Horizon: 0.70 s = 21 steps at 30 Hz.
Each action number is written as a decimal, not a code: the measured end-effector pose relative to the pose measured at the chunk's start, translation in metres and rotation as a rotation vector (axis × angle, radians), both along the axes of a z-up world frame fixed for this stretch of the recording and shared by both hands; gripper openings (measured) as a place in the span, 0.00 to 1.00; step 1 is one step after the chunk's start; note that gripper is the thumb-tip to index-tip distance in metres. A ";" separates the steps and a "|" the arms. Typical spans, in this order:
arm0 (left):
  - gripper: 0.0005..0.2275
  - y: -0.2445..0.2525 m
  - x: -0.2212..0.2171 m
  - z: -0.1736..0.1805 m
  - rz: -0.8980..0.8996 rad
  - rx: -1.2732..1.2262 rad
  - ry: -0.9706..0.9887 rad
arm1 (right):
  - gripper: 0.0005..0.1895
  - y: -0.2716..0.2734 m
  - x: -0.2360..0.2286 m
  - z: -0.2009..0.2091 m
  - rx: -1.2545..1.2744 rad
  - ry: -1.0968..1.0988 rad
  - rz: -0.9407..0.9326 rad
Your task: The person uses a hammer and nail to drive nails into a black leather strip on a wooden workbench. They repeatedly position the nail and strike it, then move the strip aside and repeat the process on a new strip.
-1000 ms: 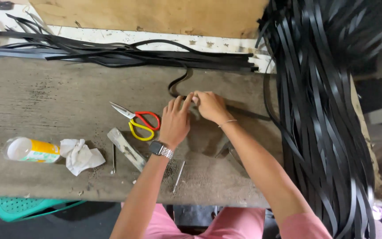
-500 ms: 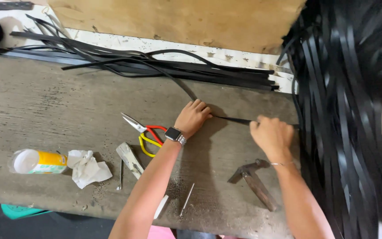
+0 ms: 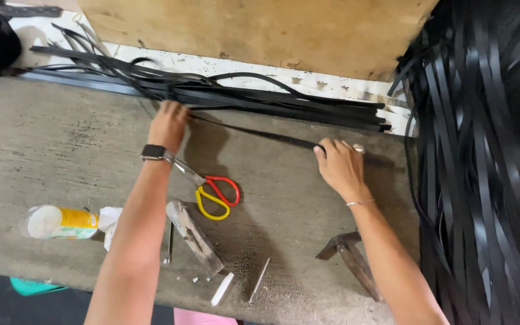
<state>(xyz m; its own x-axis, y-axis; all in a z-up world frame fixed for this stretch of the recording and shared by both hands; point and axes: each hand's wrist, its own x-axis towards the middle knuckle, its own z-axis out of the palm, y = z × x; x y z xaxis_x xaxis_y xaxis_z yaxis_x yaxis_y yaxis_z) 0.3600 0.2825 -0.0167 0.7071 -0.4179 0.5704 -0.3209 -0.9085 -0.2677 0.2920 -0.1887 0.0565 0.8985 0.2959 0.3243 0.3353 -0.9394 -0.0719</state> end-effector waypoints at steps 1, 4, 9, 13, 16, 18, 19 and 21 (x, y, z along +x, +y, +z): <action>0.07 0.012 0.004 -0.001 0.117 0.014 -0.070 | 0.10 0.001 0.003 -0.007 -0.010 -0.055 0.028; 0.16 -0.033 -0.018 0.031 0.045 -0.076 -0.122 | 0.08 0.002 0.014 -0.022 0.052 -0.062 0.069; 0.19 -0.153 -0.043 0.025 -0.191 -0.170 0.164 | 0.07 0.018 0.056 -0.048 0.133 -0.162 0.106; 0.24 -0.214 -0.050 0.019 -0.055 -0.351 0.389 | 0.10 0.024 0.077 -0.052 0.172 -0.217 0.142; 0.26 -0.219 -0.044 0.018 0.069 -0.379 0.457 | 0.10 0.029 0.069 -0.037 0.200 -0.270 0.043; 0.28 -0.223 -0.045 0.027 0.096 -0.382 0.501 | 0.08 0.028 0.075 -0.042 0.242 -0.255 -0.001; 0.29 -0.224 -0.047 0.032 0.124 -0.379 0.546 | 0.06 0.028 0.076 -0.046 0.288 -0.238 -0.047; 0.30 -0.225 -0.049 0.033 0.136 -0.400 0.563 | 0.05 0.023 0.084 -0.058 0.260 -0.249 -0.067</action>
